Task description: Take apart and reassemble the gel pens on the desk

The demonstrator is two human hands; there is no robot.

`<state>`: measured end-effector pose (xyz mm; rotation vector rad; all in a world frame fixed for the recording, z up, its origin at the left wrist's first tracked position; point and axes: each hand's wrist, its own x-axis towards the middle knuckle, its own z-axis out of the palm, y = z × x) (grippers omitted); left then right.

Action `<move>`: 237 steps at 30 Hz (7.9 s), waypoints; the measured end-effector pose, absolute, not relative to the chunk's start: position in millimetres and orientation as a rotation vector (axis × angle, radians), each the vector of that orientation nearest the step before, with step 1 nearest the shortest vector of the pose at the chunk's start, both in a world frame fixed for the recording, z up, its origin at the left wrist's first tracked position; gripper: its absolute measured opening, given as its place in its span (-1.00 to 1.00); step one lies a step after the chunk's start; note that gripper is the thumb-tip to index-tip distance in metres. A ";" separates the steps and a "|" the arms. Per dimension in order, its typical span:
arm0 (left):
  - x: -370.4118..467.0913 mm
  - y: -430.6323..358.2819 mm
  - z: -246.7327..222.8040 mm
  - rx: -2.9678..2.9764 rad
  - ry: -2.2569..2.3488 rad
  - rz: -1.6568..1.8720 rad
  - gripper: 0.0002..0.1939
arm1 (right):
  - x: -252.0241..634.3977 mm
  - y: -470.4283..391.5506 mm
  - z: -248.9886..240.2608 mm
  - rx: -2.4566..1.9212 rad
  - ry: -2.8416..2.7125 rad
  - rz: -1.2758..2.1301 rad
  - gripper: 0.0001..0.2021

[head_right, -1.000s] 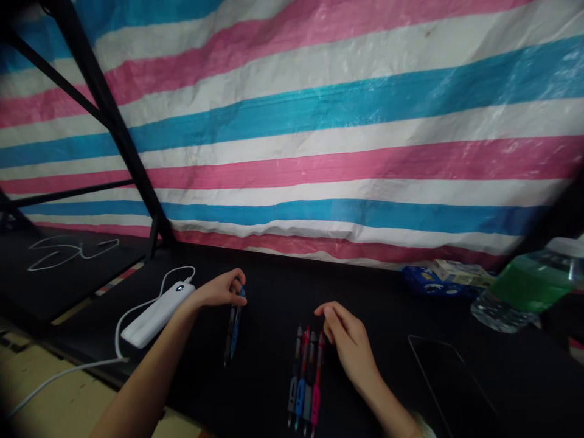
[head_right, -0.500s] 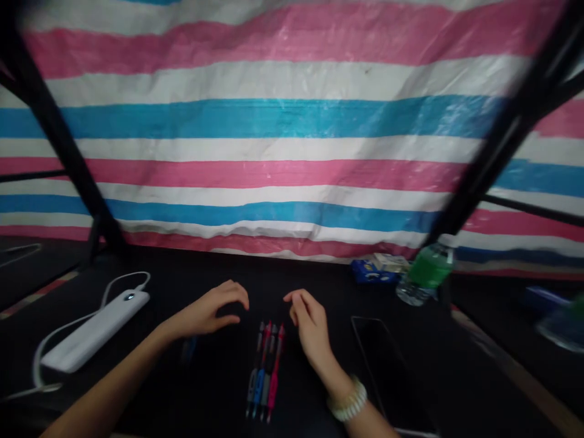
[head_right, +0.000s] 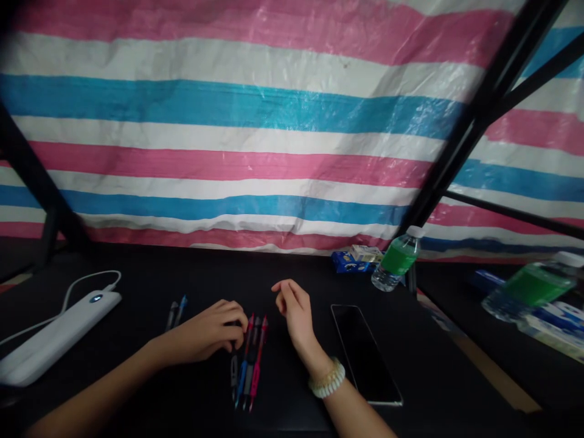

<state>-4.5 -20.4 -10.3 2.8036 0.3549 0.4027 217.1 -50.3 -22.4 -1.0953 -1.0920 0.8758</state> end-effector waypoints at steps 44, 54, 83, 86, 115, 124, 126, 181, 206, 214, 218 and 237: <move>-8.7 -13.7 -13.0 3.014 1.104 0.407 -0.73 | 210.6 -65.5 -13.1 -1.385 -2.048 0.284 -0.75; -11.5 -10.5 -17.6 3.141 1.066 0.566 -0.75 | 215.2 -51.8 -27.4 -1.277 -1.645 0.851 -0.77; -10.8 -17.5 -7.2 3.003 1.007 0.578 -0.81 | 215.4 -50.0 -27.2 -1.236 -1.402 1.317 -0.61; -11.7 -18.5 -7.0 2.927 0.956 0.599 -0.87 | 215.2 -49.3 -29.0 -1.226 -1.429 1.324 -0.60; -13.9 2.8 -14.6 1.956 0.991 1.075 -0.85 | 217.1 -50.4 -17.9 -1.108 -1.048 1.279 -0.84; -15.9 8.3 -10.0 1.571 0.894 1.104 -0.78 | 222.3 -47.0 -18.3 -1.071 -0.868 1.260 -0.87; -16.2 7.4 -7.7 1.524 0.895 1.104 -0.78 | 223.7 -46.8 -18.3 -1.065 -0.849 1.255 -0.88; -9.0 -1.6 -11.8 1.486 0.714 1.164 -0.80 | 215.3 -54.0 -27.0 -1.182 -1.459 0.752 -0.72; -8.3 0.2 -21.5 1.269 0.730 1.196 -0.77 | 216.9 -57.7 -20.0 -1.235 -1.609 0.572 -0.81; -7.6 -0.5 -22.0 1.257 0.711 1.200 -0.79 | 219.0 -60.8 -17.5 -1.271 -1.731 0.430 -0.84; -4.7 -3.7 -24.0 1.276 0.669 1.208 -0.78 | 218.4 -58.7 -22.9 -1.293 -1.814 0.231 -0.71; -3.3 -9.0 -18.7 1.397 0.729 1.355 -0.84 | 214.0 -64.4 -26.0 -1.322 -1.919 0.381 -0.59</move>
